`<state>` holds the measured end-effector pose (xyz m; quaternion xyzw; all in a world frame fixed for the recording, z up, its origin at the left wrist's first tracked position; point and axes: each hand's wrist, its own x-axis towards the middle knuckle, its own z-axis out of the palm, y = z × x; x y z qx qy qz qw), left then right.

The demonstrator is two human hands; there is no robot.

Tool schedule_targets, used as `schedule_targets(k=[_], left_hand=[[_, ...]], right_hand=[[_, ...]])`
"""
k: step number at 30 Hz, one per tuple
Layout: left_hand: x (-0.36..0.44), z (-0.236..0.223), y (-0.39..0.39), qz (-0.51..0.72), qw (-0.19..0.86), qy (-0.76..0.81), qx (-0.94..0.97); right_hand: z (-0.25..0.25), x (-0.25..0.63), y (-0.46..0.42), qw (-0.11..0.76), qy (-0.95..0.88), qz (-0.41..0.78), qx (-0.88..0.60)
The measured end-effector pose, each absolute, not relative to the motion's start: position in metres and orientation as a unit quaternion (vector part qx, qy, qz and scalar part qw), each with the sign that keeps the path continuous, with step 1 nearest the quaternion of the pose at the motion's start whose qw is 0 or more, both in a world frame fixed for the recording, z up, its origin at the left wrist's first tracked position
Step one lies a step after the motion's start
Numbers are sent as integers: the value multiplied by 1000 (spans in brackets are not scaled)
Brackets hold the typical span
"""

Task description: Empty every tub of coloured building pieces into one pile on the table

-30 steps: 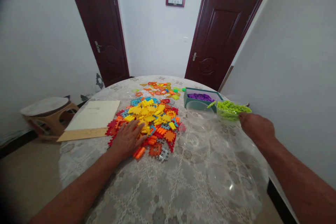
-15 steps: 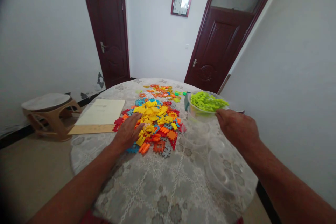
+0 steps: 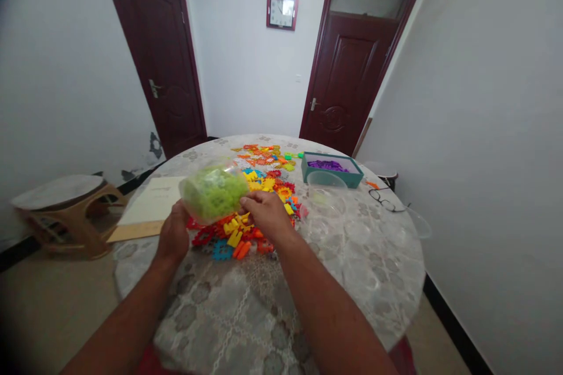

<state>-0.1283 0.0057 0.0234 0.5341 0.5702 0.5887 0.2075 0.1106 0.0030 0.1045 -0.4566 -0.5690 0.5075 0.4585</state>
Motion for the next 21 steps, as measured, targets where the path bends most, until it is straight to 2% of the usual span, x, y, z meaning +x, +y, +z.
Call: schedule_targets(k=[2,5,13,17,21], left_hand=[[-133,21,8,574,202,599,520],[-133,13,13,558,205,595,541],[-123,-14,26,464,113,572,667],[-118,-12,24,438,54,558,703],[-113,-4,21,426,10,560,710]], right_hand=[[85,98,16,474,-435,644,-414],[60,93,31,468,-307,739,-375],[34,111,43,449,-214,814,-301],[48,118,36,464,-196,825,-256],[82,137,20,515,-225,801,-207]])
